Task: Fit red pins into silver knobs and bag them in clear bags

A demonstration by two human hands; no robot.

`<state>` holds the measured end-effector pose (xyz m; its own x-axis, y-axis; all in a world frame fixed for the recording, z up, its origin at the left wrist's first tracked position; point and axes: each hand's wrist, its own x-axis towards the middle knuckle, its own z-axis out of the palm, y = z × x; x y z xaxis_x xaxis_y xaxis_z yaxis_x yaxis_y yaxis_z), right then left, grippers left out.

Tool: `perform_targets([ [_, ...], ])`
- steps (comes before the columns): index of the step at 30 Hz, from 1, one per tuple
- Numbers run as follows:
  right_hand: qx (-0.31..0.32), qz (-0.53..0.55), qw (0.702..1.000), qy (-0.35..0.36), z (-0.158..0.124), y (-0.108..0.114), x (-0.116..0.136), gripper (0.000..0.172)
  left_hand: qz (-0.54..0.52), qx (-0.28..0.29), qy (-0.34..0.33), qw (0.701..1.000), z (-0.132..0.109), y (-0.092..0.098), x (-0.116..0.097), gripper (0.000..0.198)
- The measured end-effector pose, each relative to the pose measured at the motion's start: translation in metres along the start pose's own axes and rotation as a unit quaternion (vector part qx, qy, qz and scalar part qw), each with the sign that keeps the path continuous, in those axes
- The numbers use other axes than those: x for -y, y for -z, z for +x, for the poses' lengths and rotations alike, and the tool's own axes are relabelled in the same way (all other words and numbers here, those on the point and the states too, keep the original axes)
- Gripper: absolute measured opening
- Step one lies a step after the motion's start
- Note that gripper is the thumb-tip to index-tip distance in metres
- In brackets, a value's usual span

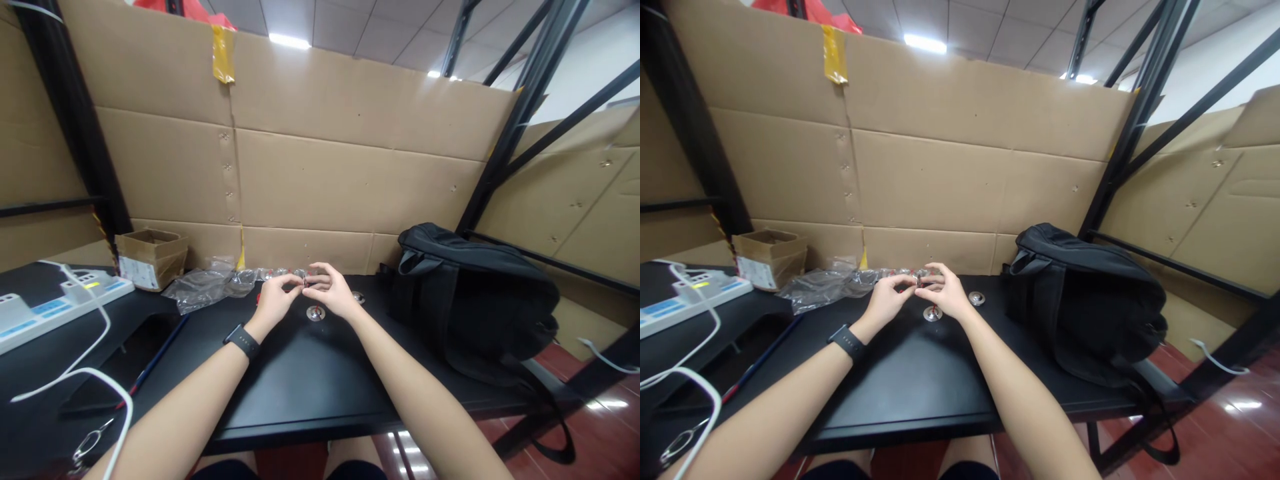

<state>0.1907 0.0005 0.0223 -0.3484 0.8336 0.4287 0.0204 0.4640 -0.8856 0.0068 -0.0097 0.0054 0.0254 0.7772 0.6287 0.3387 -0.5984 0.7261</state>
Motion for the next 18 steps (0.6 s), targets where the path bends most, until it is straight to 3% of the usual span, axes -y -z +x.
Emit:
perform_targets([
  [5,0.014,-0.002,1.000,-0.003,0.004,-0.002,-0.011,0.042,-0.007,-0.002,-0.022,1.000,-0.002,0.002,-0.007,0.015],
  [9,0.028,-0.029,0.999,-0.026,0.006,0.000,-0.014,0.040,0.103,0.010,-0.035,0.994,-0.003,0.002,-0.016,0.030],
  [12,0.045,-0.070,0.996,-0.016,0.006,0.004,-0.014,0.039,0.177,0.023,-0.037,0.983,-0.003,0.001,-0.020,0.026],
  [18,0.044,-0.149,0.987,0.042,0.005,0.008,-0.011,0.026,0.107,0.007,-0.002,0.994,-0.002,0.000,-0.009,0.020],
])
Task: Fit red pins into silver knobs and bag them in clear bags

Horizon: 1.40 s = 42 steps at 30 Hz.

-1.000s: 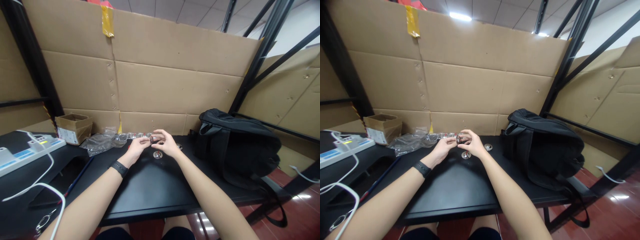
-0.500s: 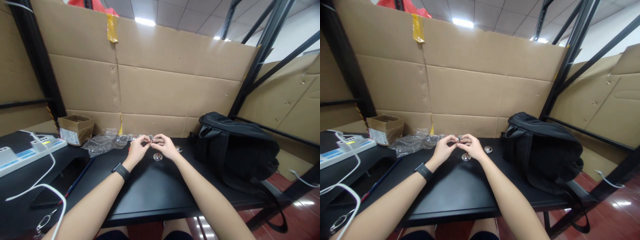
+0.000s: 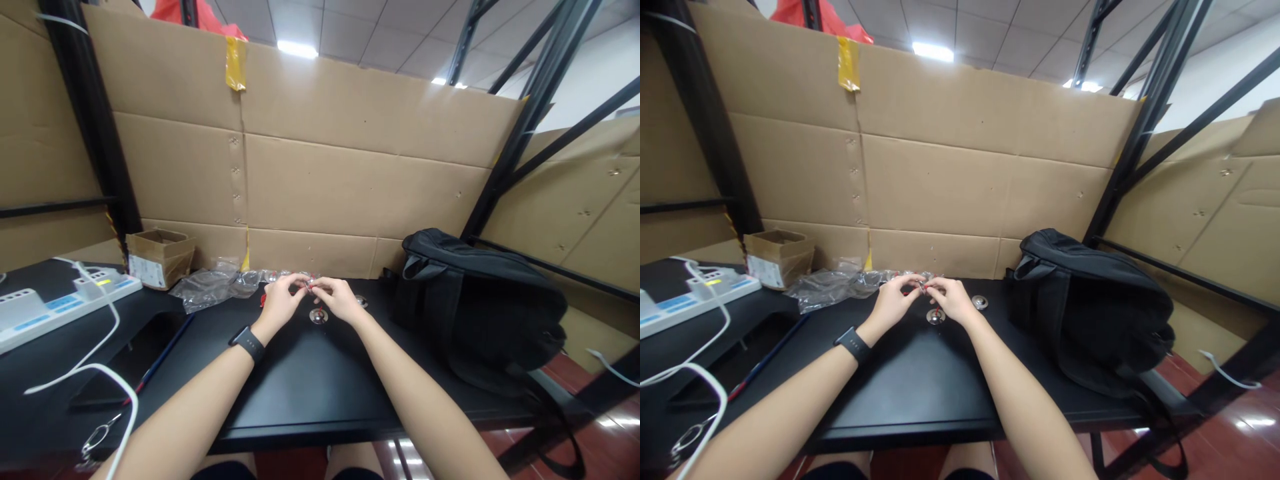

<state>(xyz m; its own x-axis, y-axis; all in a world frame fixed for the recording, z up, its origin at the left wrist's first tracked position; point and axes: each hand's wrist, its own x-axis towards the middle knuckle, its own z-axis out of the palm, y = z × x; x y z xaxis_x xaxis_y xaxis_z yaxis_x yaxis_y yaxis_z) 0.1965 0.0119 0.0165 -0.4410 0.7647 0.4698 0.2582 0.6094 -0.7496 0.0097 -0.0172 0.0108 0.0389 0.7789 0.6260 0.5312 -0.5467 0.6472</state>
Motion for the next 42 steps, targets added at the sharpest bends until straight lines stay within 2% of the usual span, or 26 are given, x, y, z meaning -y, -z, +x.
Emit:
perform_targets([
  [6,-0.014,-0.053,0.998,0.042,-0.001,-0.001,0.004,0.015,-0.062,0.040,-0.007,0.997,0.003,0.001,0.007,0.023],
  [12,0.011,-0.193,0.975,0.113,-0.003,0.001,0.007,0.009,0.026,0.031,-0.031,0.999,0.003,0.007,-0.005,0.029],
  [19,0.021,-0.216,0.968,0.124,-0.003,0.004,0.009,0.008,0.151,0.125,-0.025,0.980,0.000,0.006,-0.005,0.020],
  [22,0.033,-0.221,0.969,0.108,-0.003,0.010,0.009,0.008,0.175,0.141,-0.034,0.974,-0.001,0.005,0.000,0.018],
  [24,0.069,-0.230,0.968,0.077,-0.005,0.017,0.006,0.006,0.199,0.146,-0.036,0.968,-0.002,0.004,0.004,0.016],
  [27,0.146,-0.248,0.957,0.031,-0.007,0.026,0.000,0.027,0.232,0.164,-0.040,0.958,-0.003,0.005,0.009,0.014],
  [28,0.163,-0.252,0.954,0.020,-0.008,0.027,-0.002,0.030,0.241,0.173,-0.042,0.954,-0.003,0.006,0.010,0.015],
  [30,0.180,-0.253,0.951,0.005,-0.008,0.027,-0.007,0.025,0.254,0.187,-0.044,0.948,-0.003,0.007,0.012,0.016],
  [35,0.176,-0.265,0.948,-0.010,-0.006,0.021,-0.016,0.010,0.256,0.197,-0.032,0.946,-0.004,0.007,0.014,0.015],
  [42,0.106,-0.276,0.955,-0.033,-0.008,0.026,-0.019,0.021,0.242,0.176,-0.031,0.954,-0.004,0.006,0.017,0.013],
])
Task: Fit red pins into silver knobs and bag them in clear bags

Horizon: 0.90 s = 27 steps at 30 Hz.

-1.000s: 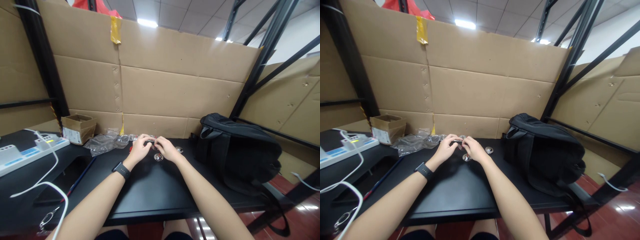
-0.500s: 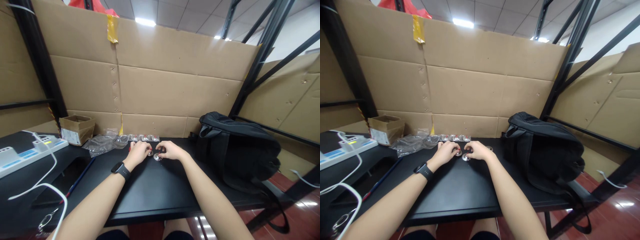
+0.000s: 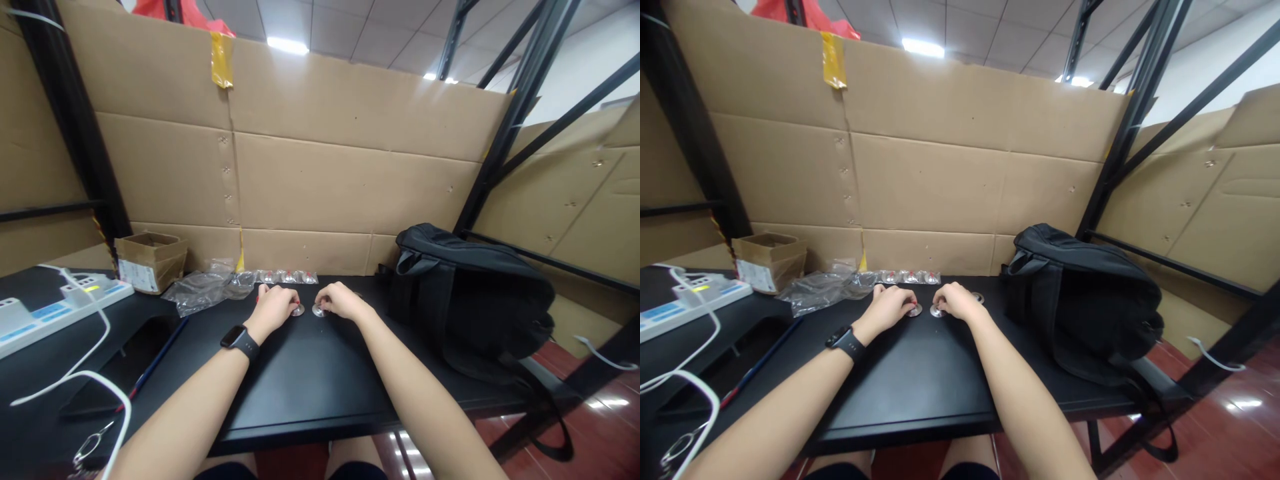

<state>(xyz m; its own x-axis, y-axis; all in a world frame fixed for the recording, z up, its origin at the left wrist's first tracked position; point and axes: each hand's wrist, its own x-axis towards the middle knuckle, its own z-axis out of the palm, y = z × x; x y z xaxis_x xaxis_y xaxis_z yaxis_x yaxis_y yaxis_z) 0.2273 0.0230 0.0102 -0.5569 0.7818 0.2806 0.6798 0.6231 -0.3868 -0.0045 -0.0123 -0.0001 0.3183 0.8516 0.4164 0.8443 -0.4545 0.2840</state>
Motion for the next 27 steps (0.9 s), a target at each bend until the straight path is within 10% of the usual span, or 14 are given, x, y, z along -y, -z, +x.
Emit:
perform_targets([
  [17,-0.172,0.170,0.970,0.010,0.008,-0.002,0.024,0.016,-0.226,-0.131,0.181,0.948,0.012,-0.003,0.002,0.020],
  [27,-0.188,0.351,0.916,-0.044,0.016,-0.024,0.033,0.027,-0.358,-0.094,0.122,0.921,0.013,-0.018,-0.002,0.022],
])
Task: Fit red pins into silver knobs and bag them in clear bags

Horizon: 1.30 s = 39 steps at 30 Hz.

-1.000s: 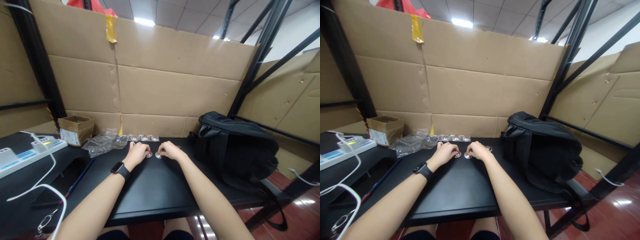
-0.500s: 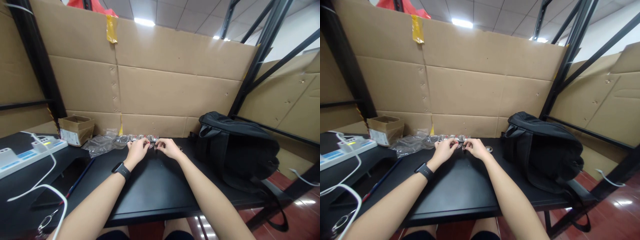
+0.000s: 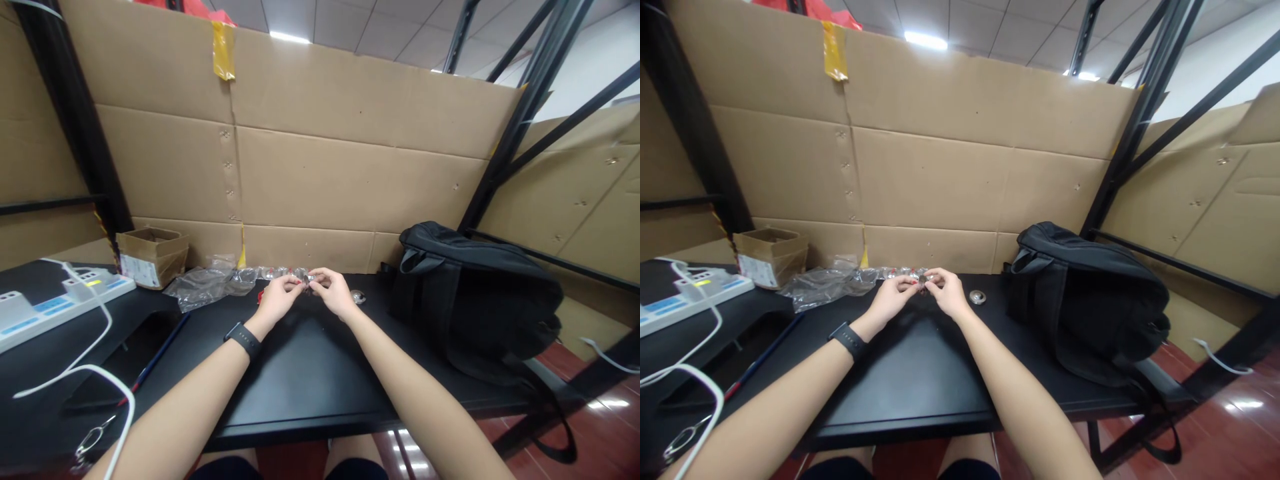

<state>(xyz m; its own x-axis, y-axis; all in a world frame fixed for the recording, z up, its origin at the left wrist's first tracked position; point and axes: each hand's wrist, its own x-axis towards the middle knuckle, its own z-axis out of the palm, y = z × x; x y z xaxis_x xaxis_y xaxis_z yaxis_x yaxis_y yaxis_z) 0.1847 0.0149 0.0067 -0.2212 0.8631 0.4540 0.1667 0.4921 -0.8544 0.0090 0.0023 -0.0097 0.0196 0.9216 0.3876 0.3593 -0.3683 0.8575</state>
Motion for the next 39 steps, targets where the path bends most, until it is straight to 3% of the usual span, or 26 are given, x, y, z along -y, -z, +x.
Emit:
perform_targets([
  [4,0.040,0.084,0.993,-0.072,-0.002,0.002,-0.001,0.030,-0.055,0.029,0.006,0.998,-0.001,-0.001,0.001,0.019],
  [10,0.097,0.113,0.980,-0.132,-0.005,0.007,0.004,0.034,-0.117,0.058,0.036,0.991,-0.001,-0.003,0.003,0.020],
  [18,0.182,0.114,0.966,-0.143,-0.008,0.024,0.008,0.057,-0.110,0.094,0.068,0.987,-0.003,-0.002,0.000,0.022],
  [25,0.211,0.120,0.958,-0.152,-0.006,0.033,0.003,0.057,-0.105,0.162,0.042,0.980,-0.002,0.000,-0.002,0.024],
  [28,0.209,0.084,0.964,-0.139,-0.005,0.034,0.001,0.055,0.016,0.176,-0.010,0.984,0.001,0.015,-0.008,0.023],
  [30,0.195,0.051,0.972,-0.123,-0.003,0.035,0.000,0.054,0.165,0.094,-0.066,0.980,0.003,0.032,-0.012,0.030],
  [32,0.185,0.027,0.976,-0.111,-0.002,0.036,-0.001,0.054,0.313,-0.022,-0.075,0.946,0.004,0.054,-0.010,0.040],
  [34,0.182,0.015,0.978,-0.106,-0.001,0.037,-0.001,0.054,0.416,-0.062,-0.015,0.907,0.006,0.073,-0.003,0.050],
  [37,0.177,0.008,0.979,-0.103,-0.001,0.039,0.000,0.055,0.477,-0.021,0.096,0.874,0.007,0.090,0.013,0.053],
  [39,0.168,0.001,0.980,-0.102,-0.001,0.040,0.002,0.056,0.485,-0.001,0.126,0.865,0.007,0.094,0.021,0.050],
])
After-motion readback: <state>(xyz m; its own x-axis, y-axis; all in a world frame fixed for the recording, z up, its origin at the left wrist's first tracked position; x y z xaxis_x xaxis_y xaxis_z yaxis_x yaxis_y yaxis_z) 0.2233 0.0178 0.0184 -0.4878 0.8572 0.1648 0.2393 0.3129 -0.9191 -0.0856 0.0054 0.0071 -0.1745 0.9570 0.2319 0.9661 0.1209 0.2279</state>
